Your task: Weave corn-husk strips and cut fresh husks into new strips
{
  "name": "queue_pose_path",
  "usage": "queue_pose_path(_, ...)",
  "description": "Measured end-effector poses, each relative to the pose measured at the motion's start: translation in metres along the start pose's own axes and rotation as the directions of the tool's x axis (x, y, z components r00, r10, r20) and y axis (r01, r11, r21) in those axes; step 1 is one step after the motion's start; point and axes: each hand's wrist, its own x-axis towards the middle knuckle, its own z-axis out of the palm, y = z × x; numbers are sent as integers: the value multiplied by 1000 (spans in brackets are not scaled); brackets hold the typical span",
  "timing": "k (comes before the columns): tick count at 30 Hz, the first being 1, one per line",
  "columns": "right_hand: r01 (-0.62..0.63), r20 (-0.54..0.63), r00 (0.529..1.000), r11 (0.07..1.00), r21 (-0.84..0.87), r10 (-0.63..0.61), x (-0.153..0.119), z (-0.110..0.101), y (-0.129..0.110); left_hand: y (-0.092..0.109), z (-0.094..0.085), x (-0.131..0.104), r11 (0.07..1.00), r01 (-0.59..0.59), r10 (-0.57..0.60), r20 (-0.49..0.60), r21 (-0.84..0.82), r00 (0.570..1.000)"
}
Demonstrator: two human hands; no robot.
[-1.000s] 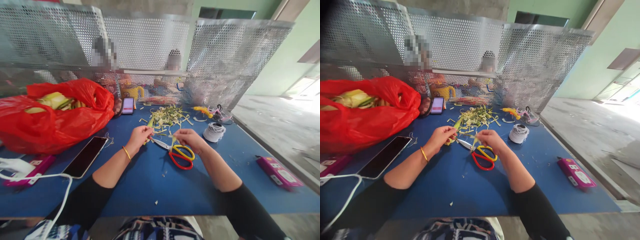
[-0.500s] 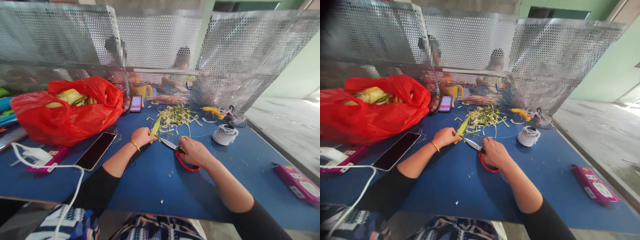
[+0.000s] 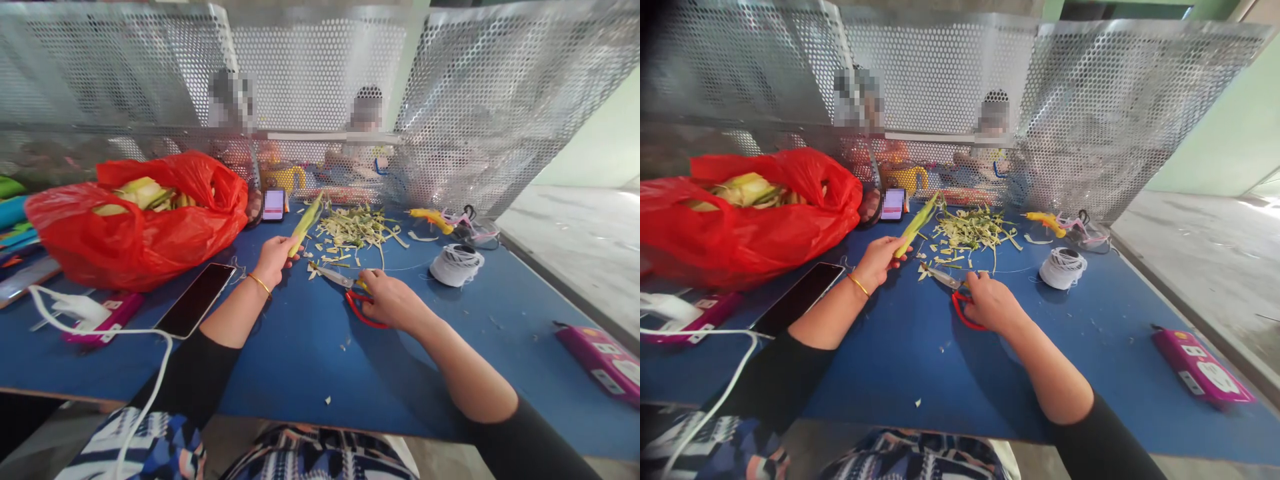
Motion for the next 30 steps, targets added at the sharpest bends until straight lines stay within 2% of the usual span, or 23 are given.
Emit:
queue_pose_path(3,71,-130,990,979,190,-47,2,4,-4,2,0,-1,989,43,-44,-5,-142,999)
queue_pose_path(5,156,-163,981,924,350,-104,2,6,-5,2,-1,0,984,26,-30,-22,-175,999)
queue_pose_path(7,232,-106,972,830,507,-208,2,8,-4,3,-2,1,987,-4,-4,-46,-160,999)
queue_pose_path(9,237,-16,958,763,601,-285,5,11,0,3,-2,2,995,-25,20,-54,-100,998)
queue_pose_path(10,214,6,962,769,603,-272,8,12,4,1,-2,3,998,-32,29,-48,-61,998)
queue_pose_path(11,171,1,978,801,574,-210,10,13,7,-1,-1,3,999,-46,46,-28,4,999)
queue_pose_path(12,108,-35,994,848,519,-105,13,14,11,-4,0,3,998,-53,54,-7,43,999)
queue_pose_path(13,26,-93,995,891,454,19,16,15,15,-7,0,3,983,-89,84,40,161,996)
queue_pose_path(14,-66,-148,980,916,395,135,19,16,19,-11,1,3,942,-146,121,99,303,988)
queue_pose_path(15,-142,-182,959,924,355,218,21,17,22,-14,2,3,922,-163,129,119,352,985)
queue_pose_path(17,-210,-187,943,926,315,277,25,20,27,-15,3,1,880,-230,189,138,416,972)
queue_pose_path(19,-213,-170,949,939,268,264,26,23,28,-7,0,1,720,-399,371,171,568,913)
queue_pose_path(20,-203,-165,955,948,246,247,27,24,28,1,-3,3,674,-426,430,148,603,890)
queue_pose_path(23,-169,-175,963,965,199,205,27,29,26,41,-28,20,567,-418,575,22,710,818)
queue_pose_path(25,-154,-177,967,973,172,185,27,30,26,71,-57,41,517,-297,616,-108,803,780)
queue_pose_path(28,-144,-148,976,981,127,163,24,28,23,108,-113,77,554,-83,601,-329,829,728)
queue_pose_path(29,-143,-137,978,983,112,158,23,27,22,116,-131,87,593,-73,587,-369,802,721)
queue_pose_path(30,-143,-126,980,985,98,155,22,25,20,121,-147,96,621,-117,578,-352,775,736)
